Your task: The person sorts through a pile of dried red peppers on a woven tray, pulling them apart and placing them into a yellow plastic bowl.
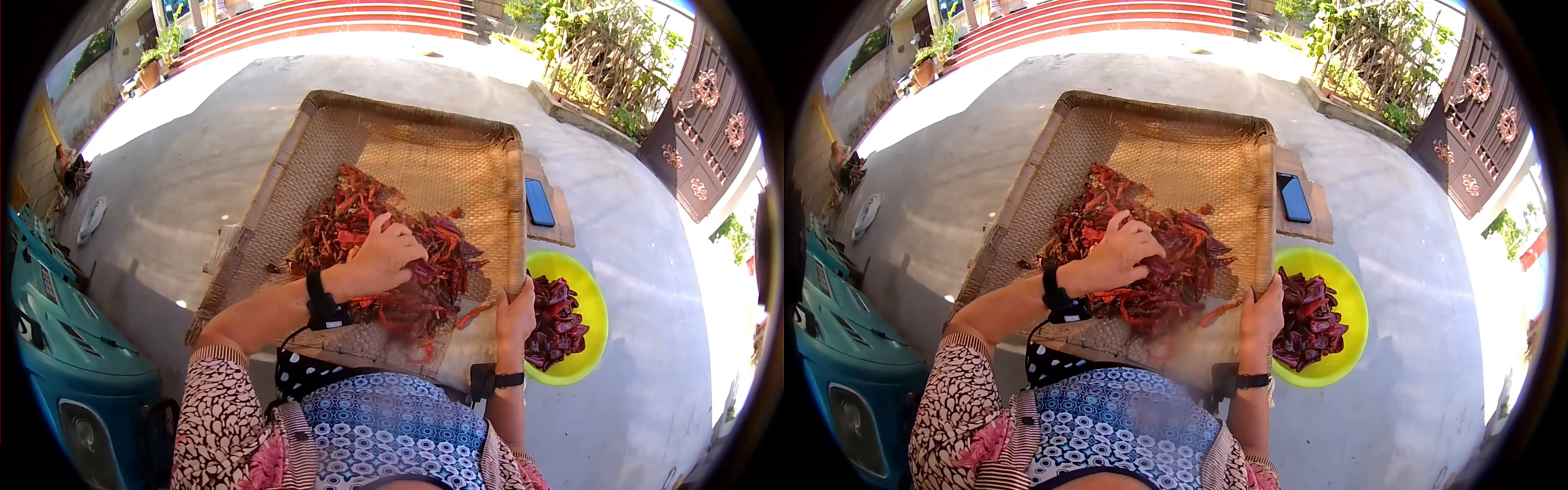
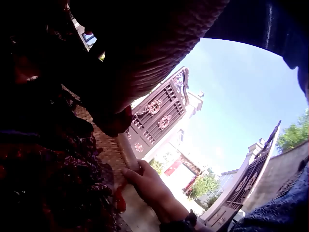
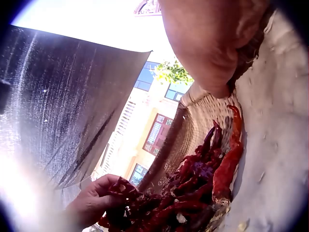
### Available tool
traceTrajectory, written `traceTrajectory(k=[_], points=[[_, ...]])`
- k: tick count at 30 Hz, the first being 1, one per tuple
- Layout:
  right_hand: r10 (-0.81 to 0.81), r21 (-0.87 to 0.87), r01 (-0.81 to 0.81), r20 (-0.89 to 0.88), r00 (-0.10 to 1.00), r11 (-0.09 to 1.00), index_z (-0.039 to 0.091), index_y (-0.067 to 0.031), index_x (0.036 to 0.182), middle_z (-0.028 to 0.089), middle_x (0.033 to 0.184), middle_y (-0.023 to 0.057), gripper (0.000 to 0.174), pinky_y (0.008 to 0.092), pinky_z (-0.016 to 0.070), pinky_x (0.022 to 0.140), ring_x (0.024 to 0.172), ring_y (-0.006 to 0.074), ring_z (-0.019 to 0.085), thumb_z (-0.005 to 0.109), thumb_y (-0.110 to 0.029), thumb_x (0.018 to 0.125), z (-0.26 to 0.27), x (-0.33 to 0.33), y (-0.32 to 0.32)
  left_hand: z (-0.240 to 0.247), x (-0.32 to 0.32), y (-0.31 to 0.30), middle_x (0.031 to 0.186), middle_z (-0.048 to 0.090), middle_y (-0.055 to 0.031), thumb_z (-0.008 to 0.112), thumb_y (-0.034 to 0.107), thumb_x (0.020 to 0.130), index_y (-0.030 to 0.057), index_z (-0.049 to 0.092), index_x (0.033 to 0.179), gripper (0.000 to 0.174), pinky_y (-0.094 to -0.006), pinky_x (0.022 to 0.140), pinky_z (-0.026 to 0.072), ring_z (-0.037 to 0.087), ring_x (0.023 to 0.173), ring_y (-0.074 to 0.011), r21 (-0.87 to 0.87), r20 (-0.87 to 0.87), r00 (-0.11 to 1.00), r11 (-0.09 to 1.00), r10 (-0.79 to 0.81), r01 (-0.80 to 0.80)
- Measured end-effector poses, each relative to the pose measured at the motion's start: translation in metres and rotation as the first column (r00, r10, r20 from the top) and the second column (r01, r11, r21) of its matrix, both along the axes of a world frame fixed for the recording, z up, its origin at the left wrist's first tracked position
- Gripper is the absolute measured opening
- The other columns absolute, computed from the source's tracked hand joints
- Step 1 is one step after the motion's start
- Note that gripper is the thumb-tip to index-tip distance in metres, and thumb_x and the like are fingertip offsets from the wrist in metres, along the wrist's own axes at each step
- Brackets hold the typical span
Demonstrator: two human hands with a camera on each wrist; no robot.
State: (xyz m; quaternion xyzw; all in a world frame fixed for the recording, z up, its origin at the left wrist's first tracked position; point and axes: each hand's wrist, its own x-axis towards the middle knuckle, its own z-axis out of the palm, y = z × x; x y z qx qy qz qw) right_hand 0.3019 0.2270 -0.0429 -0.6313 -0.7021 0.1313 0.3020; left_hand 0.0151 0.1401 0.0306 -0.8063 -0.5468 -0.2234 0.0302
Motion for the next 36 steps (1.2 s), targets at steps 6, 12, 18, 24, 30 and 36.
traceTrajectory(k=[6,12,18,24,30,36], points=[[-0.016,0.016,0.016,0.014,1.0,1.0,0.039,-0.0051,0.138,0.055,0.126,0.0184,0.062,0.0459,0.05,0.083,0.106,0.0382,0.059,0.065,-0.028,0.087,-0.003,-0.001,0.0,0.007,0.019,-0.01,0.107,0.06,-0.003,0.07,0.009,0.075,0.0139,0.065,0.106,0.032,-0.0533,0.11,0.0188,0.043,0.122,-0.0267,0.132,0.122,0.986,0.983,0.114,-0.13],[-0.076,0.236,0.041,0.141,0.987,0.971,0.043,-0.0062,0.135,0.055,0.124,0.0172,0.057,0.0458,0.0501,0.082,0.104,0.0375,0.06,0.066,-0.027,0.087,-0.01,-0.002,0.001,0.001,0.023,-0.013,0.105,0.057,-0.0055,0.066,0.007,0.084,0.0137,0.062,0.116,0.033,-0.047,0.1,0.0277,0.045,0.104,-0.0288,0.149,0.141,0.982,0.978,0.125,-0.146],[0.299,0.392,-0.219,-0.157,0.941,0.894,0.05,-0.0046,0.129,0.057,0.121,0.0137,0.051,0.0388,0.0495,0.085,0.099,0.0279,0.06,0.07,-0.019,0.085,0.038,-0.011,-0.02,0.003,0.036,-0.026,0.1,0.055,-0.011,0.062,0.011,0.087,0.0116,0.053,0.128,0.042,-0.0454,0.097,0.0296,0.047,0.1,-0.0299,-0.052,0.313,0.943,0.994,0.112,-0.1],[0.653,0.16,-0.717,-0.579,0.488,0.678,0.056,-0.0023,0.123,0.063,0.108,0.0072,0.036,0.0254,0.0499,0.077,0.093,0.0109,0.06,0.067,-0.013,0.09,0.05,-0.049,-0.058,-0.003,0.049,-0.033,0.105,0.057,-0.0182,0.064,0.014,0.083,0.0085,0.05,0.129,0.048,-0.0461,0.096,0.0328,0.048,0.106,-0.0344,-0.184,0.379,0.923,0.983,0.061,0.01],[0.235,-0.173,-0.654,-0.841,0.487,0.736,0.061,-0.0027,0.113,0.066,0.092,0.0033,0.021,0.0226,0.0494,0.065,0.074,0.009,0.062,0.062,-0.007,0.092,0.05,-0.036,-0.05,0.001,0.034,-0.045,0.118,0.053,-0.0118,0.071,0.023,0.082,0.0087,0.043,0.135,0.061,-0.0476,0.102,0.0295,0.043,0.113,-0.0317,-0.004,0.191,0.955,0.973,0.227,-0.231],[0.009,0.12,-0.298,-0.936,-0.351,0.947,0.059,-0.0057,0.115,0.067,0.1,0.0046,0.025,0.0237,0.0507,0.067,0.078,0.0109,0.061,0.059,-0.023,0.097,0.036,0.021,-0.003,0.003,-0.016,-0.061,0.114,0.052,-0.0109,0.065,0.009,0.081,0.0077,0.054,0.123,0.043,-0.0423,0.1,0.0319,0.041,0.113,-0.03,-0.088,0.151,0.818,0.831,0.555,-0.549]])
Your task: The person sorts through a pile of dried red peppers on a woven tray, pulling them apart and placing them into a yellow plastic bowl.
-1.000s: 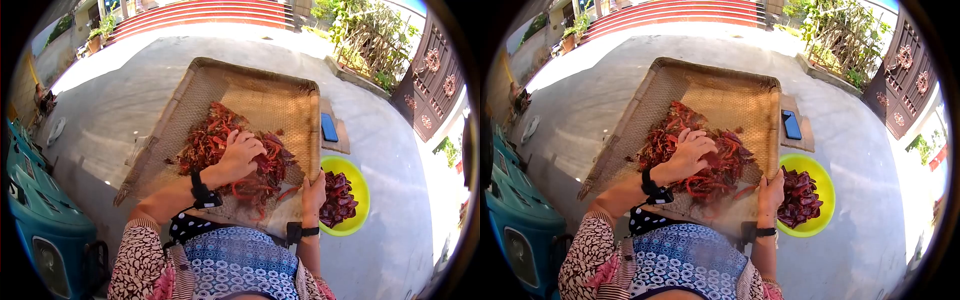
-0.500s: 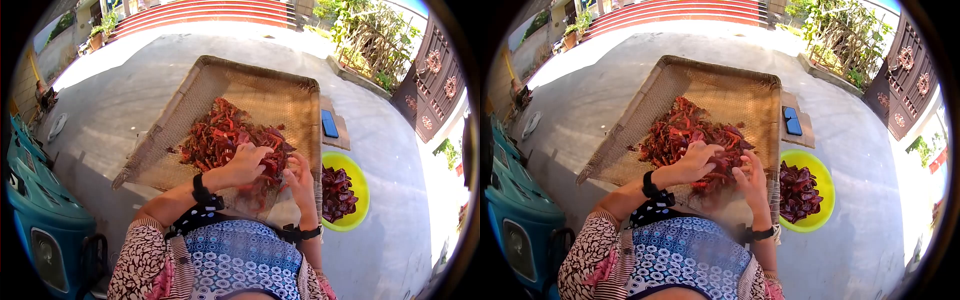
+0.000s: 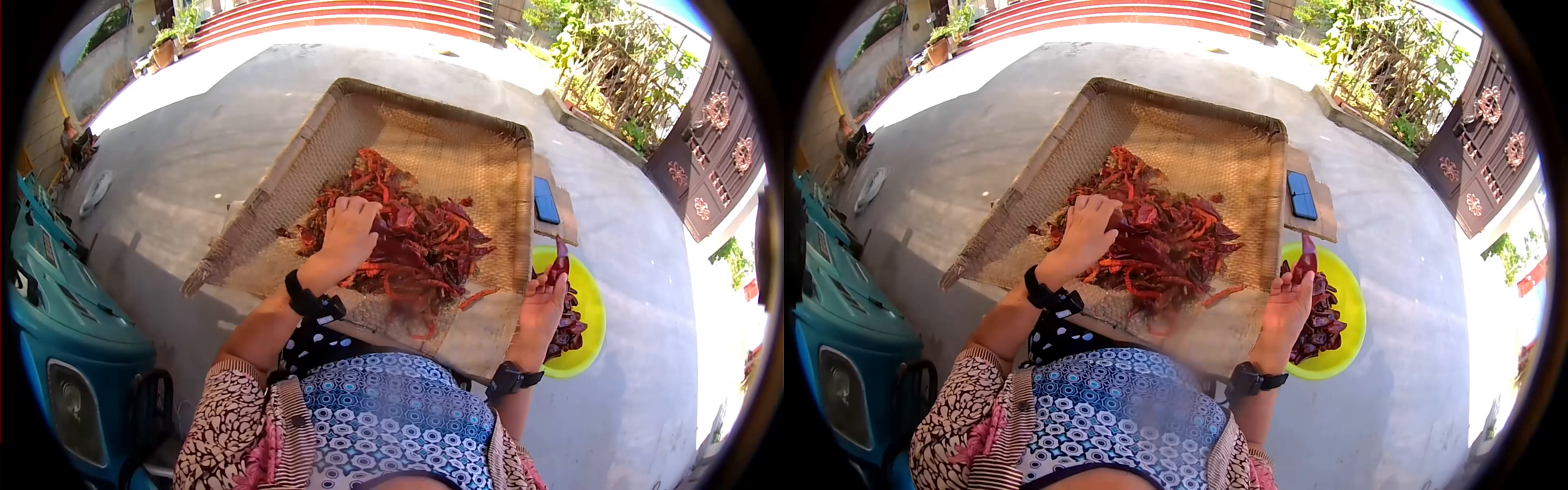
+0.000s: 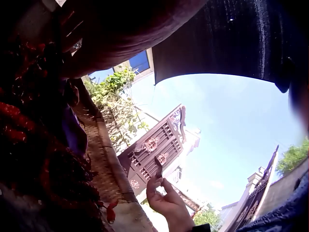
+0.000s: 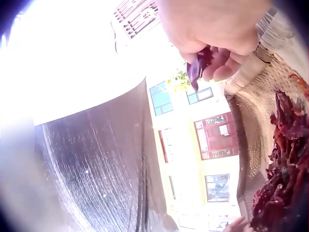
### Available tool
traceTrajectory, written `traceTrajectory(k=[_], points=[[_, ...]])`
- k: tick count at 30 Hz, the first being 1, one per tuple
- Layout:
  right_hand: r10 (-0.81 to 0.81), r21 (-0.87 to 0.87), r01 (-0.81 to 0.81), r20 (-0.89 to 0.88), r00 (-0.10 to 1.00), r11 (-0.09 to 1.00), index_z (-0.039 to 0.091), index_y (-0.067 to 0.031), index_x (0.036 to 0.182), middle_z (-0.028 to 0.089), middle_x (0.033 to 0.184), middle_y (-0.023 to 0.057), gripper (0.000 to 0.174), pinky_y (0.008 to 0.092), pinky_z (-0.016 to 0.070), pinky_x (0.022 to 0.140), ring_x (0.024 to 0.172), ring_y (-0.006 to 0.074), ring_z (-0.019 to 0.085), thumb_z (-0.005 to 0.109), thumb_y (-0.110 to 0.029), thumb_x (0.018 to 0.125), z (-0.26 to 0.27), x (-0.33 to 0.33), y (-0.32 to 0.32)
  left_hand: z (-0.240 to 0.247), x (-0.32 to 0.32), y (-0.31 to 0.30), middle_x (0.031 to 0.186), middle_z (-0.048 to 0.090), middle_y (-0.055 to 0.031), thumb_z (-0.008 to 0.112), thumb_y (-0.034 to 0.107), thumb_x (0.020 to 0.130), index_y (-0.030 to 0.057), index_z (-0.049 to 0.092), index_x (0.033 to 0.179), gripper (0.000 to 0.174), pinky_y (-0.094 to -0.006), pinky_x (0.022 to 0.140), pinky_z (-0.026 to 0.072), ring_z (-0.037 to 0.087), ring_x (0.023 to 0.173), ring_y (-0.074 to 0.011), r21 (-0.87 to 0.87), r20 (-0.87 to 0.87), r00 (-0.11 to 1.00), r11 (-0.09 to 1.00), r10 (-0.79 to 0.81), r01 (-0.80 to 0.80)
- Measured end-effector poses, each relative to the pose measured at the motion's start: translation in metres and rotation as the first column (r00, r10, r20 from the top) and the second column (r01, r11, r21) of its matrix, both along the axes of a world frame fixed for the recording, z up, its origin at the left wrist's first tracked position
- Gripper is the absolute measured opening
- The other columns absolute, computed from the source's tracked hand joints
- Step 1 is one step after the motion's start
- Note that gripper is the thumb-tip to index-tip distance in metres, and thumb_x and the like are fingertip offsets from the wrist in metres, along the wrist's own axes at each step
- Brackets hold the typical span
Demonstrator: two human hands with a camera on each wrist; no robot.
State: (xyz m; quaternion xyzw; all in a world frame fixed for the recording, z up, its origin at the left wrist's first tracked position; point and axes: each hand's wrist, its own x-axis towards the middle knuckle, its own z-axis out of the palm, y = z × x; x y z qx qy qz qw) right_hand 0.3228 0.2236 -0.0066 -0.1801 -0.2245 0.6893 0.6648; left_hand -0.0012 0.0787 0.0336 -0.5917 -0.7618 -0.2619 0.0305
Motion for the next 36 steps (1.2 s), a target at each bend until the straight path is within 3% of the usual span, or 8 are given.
traceTrajectory(k=[3,9,14,22,25,29,33,36], points=[[0.061,-0.242,-0.117,-0.225,0.972,0.963,0.058,-0.0053,0.121,0.066,0.1,0.0046,0.033,0.0258,0.0503,0.067,0.079,0.012,0.061,0.06,-0.026,0.096,0.014,0.015,-0.001,0.002,-0.009,-0.002,0.109,0.055,-0.0109,0.064,0.009,0.083,0.0058,0.059,0.115,0.033,-0.0432,0.095,0.0348,0.043,0.111,-0.0305,-0.193,0.002,1.0,0.981,0.014,-0.013],[0.246,-0.01,-0.264,0.398,0.884,0.965,0.057,-0.0061,0.119,0.064,0.096,0.0021,0.026,0.0237,0.0479,0.065,0.075,0.0101,0.059,0.056,-0.02,0.097,0.0,-0.01,-0.025,-0.016,-0.011,-0.007,0.1,0.057,-0.0096,0.063,0.015,0.087,0.0092,0.062,0.112,0.026,-0.0418,0.088,0.0395,0.051,0.1,-0.0292,0.044,-0.109,0.994,0.999,-0.003,0.008],[0.301,0.037,-0.555,0.81,0.503,0.831,0.056,-0.0052,0.119,0.063,0.096,0.0033,0.028,0.022,0.0476,0.065,0.073,0.008,0.058,0.061,-0.018,0.095,0.018,-0.054,-0.048,-0.006,0.005,-0.017,0.102,0.057,-0.014,0.055,0.015,0.094,0.0036,0.058,0.118,0.027,-0.0424,0.09,0.0416,0.052,0.101,-0.0334,0.008,0.221,0.95,0.974,-0.223,0.227],[-0.048,0.254,-0.694,0.952,0.302,0.674,0.059,-0.0021,0.116,0.061,0.089,0.0006,0.024,0.0209,0.0423,0.065,0.076,0.0038,0.051,0.061,-0.011,0.094,0.013,-0.099,-0.074,-0.02,0.034,-0.024,0.11,0.057,-0.0154,0.05,0.011,0.096,0.0015,0.056,0.118,0.025,-0.0364,0.09,0.0443,0.055,0.103,-0.028,0.005,0.546,0.738,0.882,-0.397,0.471],[0.138,0.167,-0.704,0.925,0.355,0.69,0.061,-0.0027,0.112,0.062,0.085,-0.0003,0.02,0.0214,0.0431,0.061,0.07,0.0041,0.053,0.06,-0.01,0.094,0.008,-0.096,-0.072,-0.033,0.033,-0.024,0.104,0.056,-0.0133,0.054,0.012,0.095,0.0017,0.056,0.118,0.026,-0.0362,0.083,0.0464,0.057,0.094,-0.0264,0.077,0.573,0.679,0.854,-0.46,0.514],[0.211,0.067,-0.526,0.867,0.451,0.848,0.061,-0.0037,0.113,0.065,0.087,0.0012,0.02,0.0247,0.0492,0.067,0.073,0.008,0.058,0.06,-0.012,0.094,0.002,-0.075,-0.052,-0.016,0.035,-0.033,0.102,0.053,-0.012,0.06,0.015,0.092,0.0029,0.056,0.119,0.03,-0.0376,0.081,0.0472,0.058,0.093,-0.0256,-0.006,0.418,0.859,0.945,-0.296,0.328],[0.205,-0.051,-0.207,0.489,0.848,0.977,0.061,-0.008,0.108,0.064,0.085,-0.0006,0.018,0.0246,0.0484,0.063,0.068,0.0081,0.056,0.06,-0.021,0.096,0.005,-0.042,-0.029,-0.023,0.026,-0.026,0.101,0.049,-0.0119,0.063,0.015,0.088,0.008,0.056,0.12,0.034,-0.0398,0.076,0.0484,0.059,0.087,-0.0294,-0.001,0.279,0.952,0.992,-0.122,0.128],[0.148,-0.127,-0.135,0.097,0.984,0.983,0.061,-0.013,0.103,0.061,0.083,-0.0041,0.017,0.0246,0.0478,0.064,0.072,0.0085,0.056,0.059,-0.029,0.097,-0.017,-0.019,-0.006,-0.041,0.019,-0.02,0.1,0.048,-0.0117,0.066,0.012,0.085,0.0111,0.056,0.113,0.03,-0.0417,0.071,0.0492,0.059,0.081,-0.0325,0.028,0.172,0.981,0.996,-0.087,0.083]])
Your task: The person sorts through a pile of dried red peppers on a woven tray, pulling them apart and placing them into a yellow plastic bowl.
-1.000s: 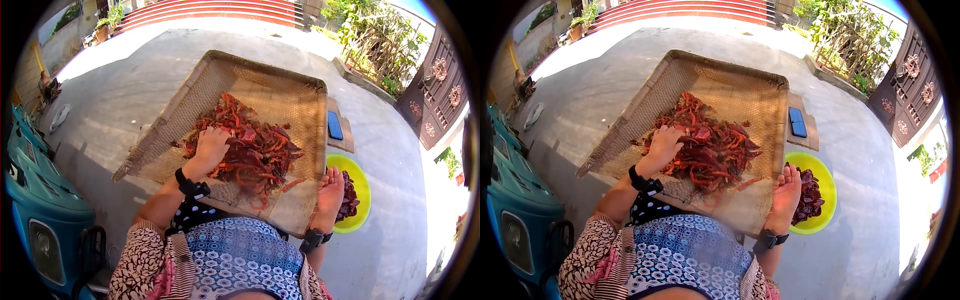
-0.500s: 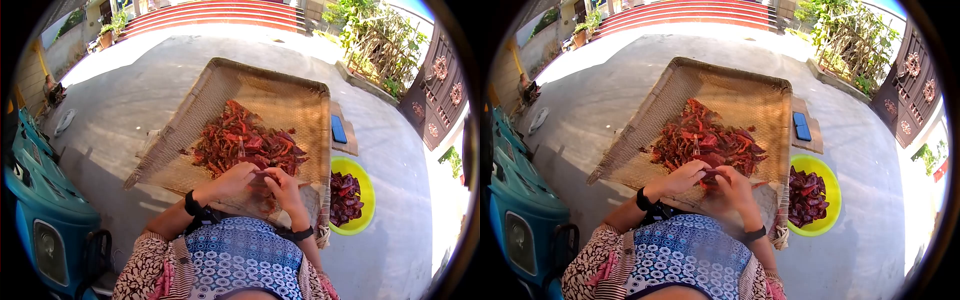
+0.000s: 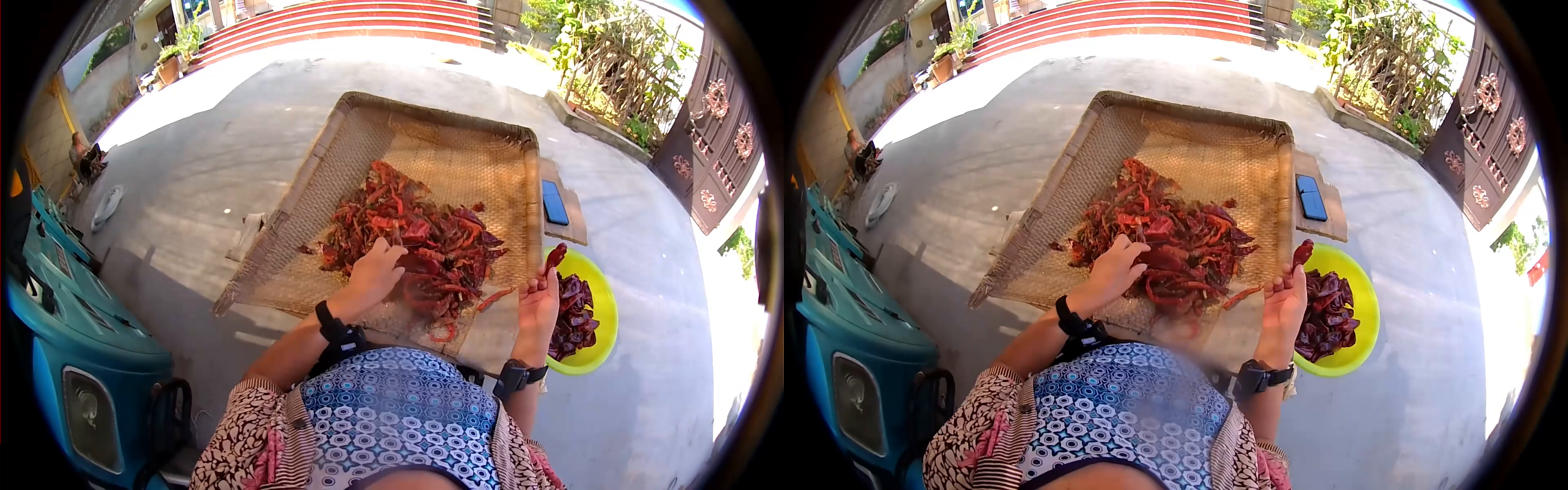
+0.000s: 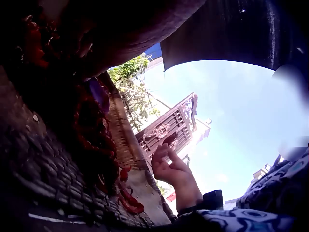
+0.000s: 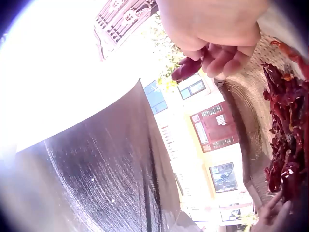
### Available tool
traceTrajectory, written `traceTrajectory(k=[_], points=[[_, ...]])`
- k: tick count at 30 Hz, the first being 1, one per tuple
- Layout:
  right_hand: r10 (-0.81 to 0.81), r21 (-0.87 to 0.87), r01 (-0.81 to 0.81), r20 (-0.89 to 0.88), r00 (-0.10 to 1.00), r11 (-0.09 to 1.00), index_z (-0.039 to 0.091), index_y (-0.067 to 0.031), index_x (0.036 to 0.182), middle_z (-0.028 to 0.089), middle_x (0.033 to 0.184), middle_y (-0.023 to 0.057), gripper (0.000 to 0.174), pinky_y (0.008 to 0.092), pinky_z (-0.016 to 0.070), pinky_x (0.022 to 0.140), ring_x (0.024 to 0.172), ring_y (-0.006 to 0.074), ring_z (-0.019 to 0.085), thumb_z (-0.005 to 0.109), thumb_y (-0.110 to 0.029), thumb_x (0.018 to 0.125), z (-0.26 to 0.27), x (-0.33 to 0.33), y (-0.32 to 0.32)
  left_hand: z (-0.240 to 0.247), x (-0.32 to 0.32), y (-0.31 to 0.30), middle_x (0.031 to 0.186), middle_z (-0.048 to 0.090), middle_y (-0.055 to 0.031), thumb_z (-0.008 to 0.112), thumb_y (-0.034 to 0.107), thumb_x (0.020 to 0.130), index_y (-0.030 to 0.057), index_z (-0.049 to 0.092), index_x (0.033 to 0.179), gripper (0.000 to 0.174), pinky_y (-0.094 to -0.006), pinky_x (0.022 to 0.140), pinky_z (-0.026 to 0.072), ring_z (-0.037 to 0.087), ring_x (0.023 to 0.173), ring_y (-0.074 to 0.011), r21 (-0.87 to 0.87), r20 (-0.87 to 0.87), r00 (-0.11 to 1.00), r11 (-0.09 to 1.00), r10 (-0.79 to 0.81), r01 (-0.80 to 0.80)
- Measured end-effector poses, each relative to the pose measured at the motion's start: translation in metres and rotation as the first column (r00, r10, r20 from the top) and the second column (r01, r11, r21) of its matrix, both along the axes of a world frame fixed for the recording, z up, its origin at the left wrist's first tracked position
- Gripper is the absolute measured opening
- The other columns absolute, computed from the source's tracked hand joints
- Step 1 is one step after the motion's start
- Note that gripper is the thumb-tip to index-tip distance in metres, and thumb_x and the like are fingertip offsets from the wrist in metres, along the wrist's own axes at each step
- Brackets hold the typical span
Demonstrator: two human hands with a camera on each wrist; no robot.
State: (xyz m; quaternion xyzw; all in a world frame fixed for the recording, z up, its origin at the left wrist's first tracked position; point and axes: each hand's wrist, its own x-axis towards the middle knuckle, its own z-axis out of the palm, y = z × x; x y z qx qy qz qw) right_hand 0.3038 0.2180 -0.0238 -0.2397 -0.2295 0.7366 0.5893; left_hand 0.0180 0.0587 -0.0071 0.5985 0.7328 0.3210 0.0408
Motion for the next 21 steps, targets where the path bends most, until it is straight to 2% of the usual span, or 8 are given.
traceTrajectory(k=[2,5,8,11,14,15,18,21], points=[[-0.009,-0.082,-0.001,-0.122,0.992,0.997,0.062,-0.0097,0.107,0.061,0.087,-0.0018,0.021,0.0251,0.0487,0.065,0.073,0.0087,0.055,0.059,-0.028,0.097,0.002,0.004,0.0,0.0,0.0,0.003,0.1,0.048,-0.0116,0.066,0.01,0.084,0.0101,0.056,0.108,0.027,-0.0415,0.071,0.0493,0.059,0.082,-0.0321,-0.03,0.002,1.0,1.0,0.001,-0.001],[0.096,-0.073,-0.085,0.17,0.981,0.994,0.061,-0.009,0.111,0.064,0.089,0.0008,0.027,0.0245,0.0484,0.062,0.069,0.009,0.057,0.056,-0.032,0.098,0.015,-0.012,-0.021,0.003,0.002,0.001,0.097,0.049,-0.011,0.067,0.006,0.081,0.0091,0.056,0.101,0.022,-0.0404,0.071,0.0496,0.059,0.083,-0.0315,0.086,0.033,0.999,0.996,-0.03,0.027],[0.27,0.052,-0.361,0.566,0.779,0.931,0.058,-0.0082,0.115,0.065,0.089,0.0038,0.033,0.0239,0.0474,0.058,0.065,0.0098,0.058,0.054,-0.036,0.098,0.016,-0.033,-0.037,0.008,0.005,-0.001,0.094,0.052,-0.0095,0.067,0.004,0.079,0.008,0.057,0.096,0.02,-0.0394,0.072,0.0499,0.06,0.084,-0.0302,0.258,-0.042,0.994,0.96,-0.106,0.113],[0.359,-0.021,-0.504,0.728,0.584,0.863,0.057,-0.0086,0.117,0.065,0.088,0.005,0.036,0.0236,0.0467,0.057,0.063,0.01,0.058,0.053,-0.039,0.098,0.029,-0.062,-0.057,0.009,0.008,0.002,0.091,0.055,-0.0081,0.067,0.003,0.077,0.007,0.057,0.093,0.019,-0.0384,0.072,0.0503,0.059,0.087,-0.0287,0.311,-0.1,0.979,0.929,-0.175,0.198],[0.481,-0.092,-0.593,0.69,0.541,0.8,0.058,-0.0094,0.115,0.065,0.086,0.0044,0.033,0.0232,0.0467,0.058,0.065,0.0101,0.059,0.054,-0.038,0.098,0.023,-0.077,-0.06,0.012,0.012,-0.001,0.091,0.057,-0.0075,0.067,0.002,0.077,0.0071,0.057,0.092,0.019,-0.038,0.073,0.0505,0.059,0.09,-0.028,0.321,-0.113,0.968,0.914,-0.224,0.249],[0.48,-0.048,-0.588,0.634,0.607,0.807,0.058,-0.0101,0.11,0.065,0.084,0.0045,0.029,0.0231,0.0465,0.059,0.066,0.0103,0.059,0.056,-0.036,0.097,0.016,-0.079,-0.061,0.012,0.012,-0.002,0.091,0.056,-0.0075,0.067,0.002,0.077,0.0072,0.056,0.092,0.019,-0.0379,0.073,0.0504,0.058,0.09,-0.028,0.318,-0.107,0.969,0.916,-0.223,0.246],[0.552,-0.059,-0.614,0.512,0.658,0.787,0.056,-0.0091,0.106,0.065,0.083,0.0068,0.018,0.0266,0.0472,0.055,0.062,0.0133,0.059,0.055,-0.025,0.097,0.007,-0.078,-0.057,0.01,0.014,-0.006,0.091,0.056,-0.0068,0.065,0.001,0.077,0.008,0.057,0.091,0.017,-0.0375,0.074,0.0506,0.057,0.093,-0.0274,0.304,-0.097,0.973,0.924,-0.211,0.23],[0.652,-0.11,-0.672,0.396,0.647,0.733,0.054,-0.0097,0.105,0.065,0.08,0.0074,0.012,0.0273,0.0475,0.055,0.061,0.0149,0.059,0.054,-0.016,0.095,0.003,-0.077,-0.061,0.012,0.016,-0.006,0.091,0.056,-0.0049,0.061,0.002,0.079,0.0091,0.058,0.089,0.013,-0.0377,0.075,0.051,0.056,0.096,-0.0262,0.278,-0.096,0.98,0.94,-0.175,0.196]])
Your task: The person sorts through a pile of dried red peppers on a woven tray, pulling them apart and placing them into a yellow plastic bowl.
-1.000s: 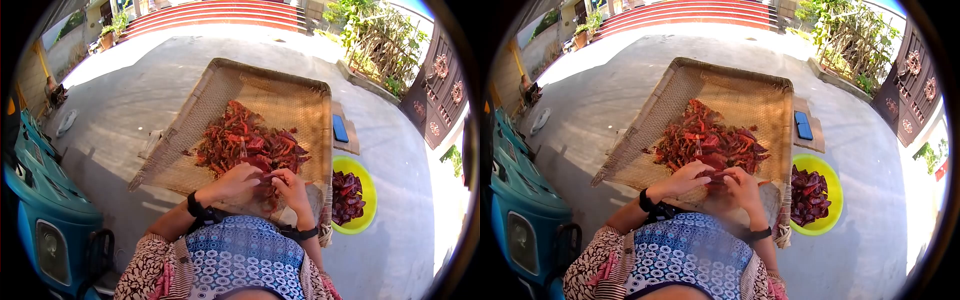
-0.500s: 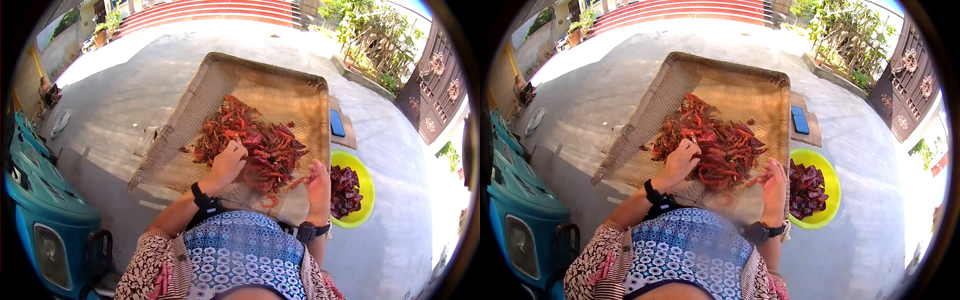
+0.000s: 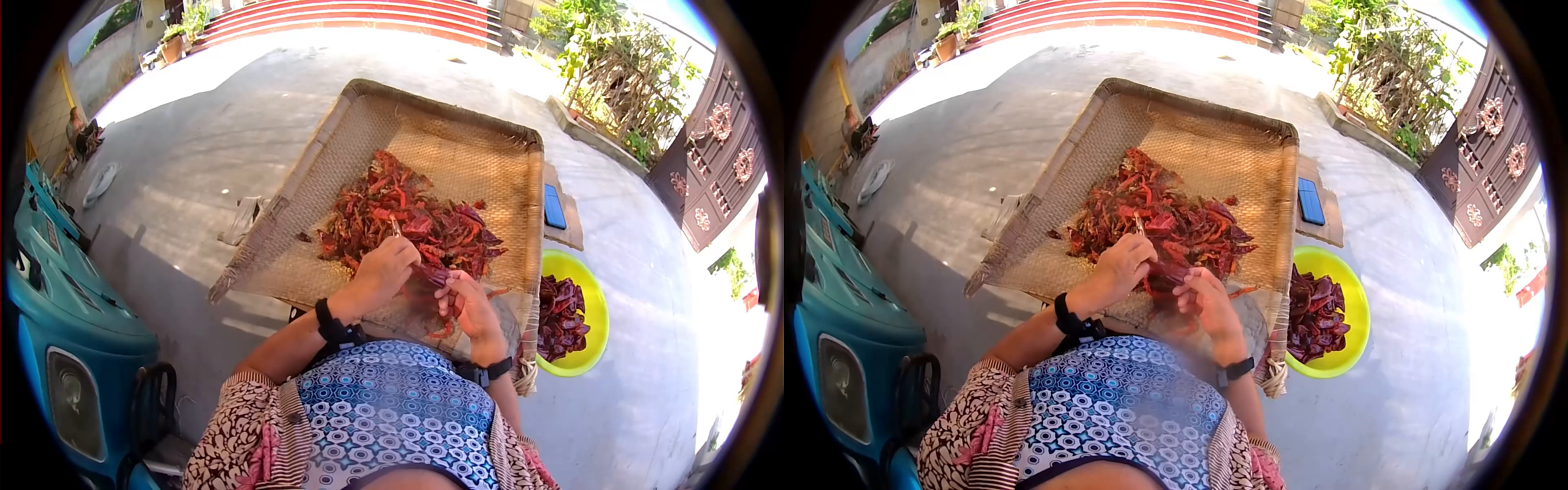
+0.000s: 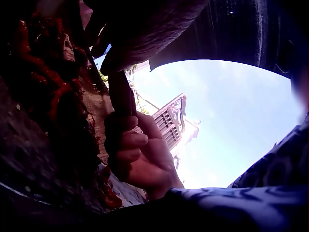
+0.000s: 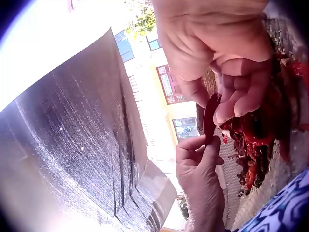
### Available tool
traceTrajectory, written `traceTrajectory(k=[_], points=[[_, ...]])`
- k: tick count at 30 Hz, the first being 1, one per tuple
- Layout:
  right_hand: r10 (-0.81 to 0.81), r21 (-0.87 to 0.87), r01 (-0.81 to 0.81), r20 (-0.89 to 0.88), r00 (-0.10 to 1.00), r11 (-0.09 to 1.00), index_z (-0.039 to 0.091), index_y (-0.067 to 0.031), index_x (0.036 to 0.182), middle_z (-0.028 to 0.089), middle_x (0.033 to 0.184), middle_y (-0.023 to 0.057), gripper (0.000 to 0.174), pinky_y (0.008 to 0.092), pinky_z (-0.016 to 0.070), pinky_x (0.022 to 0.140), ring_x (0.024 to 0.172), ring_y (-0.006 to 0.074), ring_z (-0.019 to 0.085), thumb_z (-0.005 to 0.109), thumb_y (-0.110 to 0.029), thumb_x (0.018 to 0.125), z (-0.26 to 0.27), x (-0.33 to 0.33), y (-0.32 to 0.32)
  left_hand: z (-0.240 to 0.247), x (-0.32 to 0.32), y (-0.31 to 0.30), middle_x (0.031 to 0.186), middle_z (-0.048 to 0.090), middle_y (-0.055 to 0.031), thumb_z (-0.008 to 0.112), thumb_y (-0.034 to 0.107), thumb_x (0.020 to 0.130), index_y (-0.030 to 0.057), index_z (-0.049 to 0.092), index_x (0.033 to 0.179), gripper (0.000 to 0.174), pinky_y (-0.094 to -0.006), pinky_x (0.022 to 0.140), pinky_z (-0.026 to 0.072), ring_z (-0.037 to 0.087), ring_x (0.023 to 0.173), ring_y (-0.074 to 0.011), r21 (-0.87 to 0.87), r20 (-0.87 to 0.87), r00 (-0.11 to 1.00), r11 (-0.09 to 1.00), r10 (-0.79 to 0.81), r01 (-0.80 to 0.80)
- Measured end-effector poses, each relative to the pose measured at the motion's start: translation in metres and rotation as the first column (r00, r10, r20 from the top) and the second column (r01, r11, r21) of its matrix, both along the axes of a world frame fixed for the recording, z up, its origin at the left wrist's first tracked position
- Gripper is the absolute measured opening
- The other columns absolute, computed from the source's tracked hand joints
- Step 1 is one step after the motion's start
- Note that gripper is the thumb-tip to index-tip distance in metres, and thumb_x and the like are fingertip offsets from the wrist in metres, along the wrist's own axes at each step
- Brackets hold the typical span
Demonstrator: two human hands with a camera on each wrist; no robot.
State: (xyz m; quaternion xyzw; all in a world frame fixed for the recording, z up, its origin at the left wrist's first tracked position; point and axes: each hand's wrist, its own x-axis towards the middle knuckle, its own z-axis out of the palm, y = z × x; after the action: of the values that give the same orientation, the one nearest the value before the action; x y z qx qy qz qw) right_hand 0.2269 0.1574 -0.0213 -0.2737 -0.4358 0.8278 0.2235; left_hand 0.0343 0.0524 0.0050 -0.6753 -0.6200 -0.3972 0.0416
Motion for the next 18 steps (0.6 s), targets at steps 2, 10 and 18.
traceTrajectory(k=[2,10,18], points=[[0.039,0.046,-0.036,-0.048,0.998,0.998,0.053,-0.0097,0.104,0.065,0.08,0.0086,0.011,0.0286,0.0474,0.055,0.061,0.0157,0.059,0.054,-0.013,0.094,-0.007,0.0,-0.002,-0.001,-0.001,0.002,0.091,0.056,-0.0043,0.061,0.002,0.078,0.0093,0.057,0.089,0.014,-0.0382,0.076,0.0507,0.056,0.097,-0.0263,-0.042,-0.002,0.999,0.999,0.035,-0.035],[-0.263,0.076,0.278,-0.161,0.951,0.958,0.051,-0.0104,0.098,0.067,0.082,0.0094,0.01,0.0274,0.0487,0.057,0.061,0.0156,0.06,0.056,-0.01,0.09,0.002,0.037,0.015,-0.019,-0.009,0.025,0.113,0.052,-0.0108,0.066,0.004,0.077,0.0074,0.06,0.103,0.027,-0.0395,0.082,0.0492,0.053,0.102,-0.0306,0.004,-0.019,0.993,0.993,0.116,-0.116],[-0.632,-0.351,0.53,-0.514,0.58,0.772,0.057,-0.0107,0.107,0.066,0.093,0.0035,0.018,0.0281,0.0482,0.064,0.074,0.0136,0.056,0.061,-0.021,0.093,-0.007,0.089,0.059,-0.012,-0.021,0.044,0.102,0.061,-0.0112,0.065,0.01,0.083,0.0047,0.061,0.106,0.024,-0.0402,0.086,0.0458,0.052,0.1,-0.0315,-0.048,-0.051,0.973,0.973,0.224,-0.226]])
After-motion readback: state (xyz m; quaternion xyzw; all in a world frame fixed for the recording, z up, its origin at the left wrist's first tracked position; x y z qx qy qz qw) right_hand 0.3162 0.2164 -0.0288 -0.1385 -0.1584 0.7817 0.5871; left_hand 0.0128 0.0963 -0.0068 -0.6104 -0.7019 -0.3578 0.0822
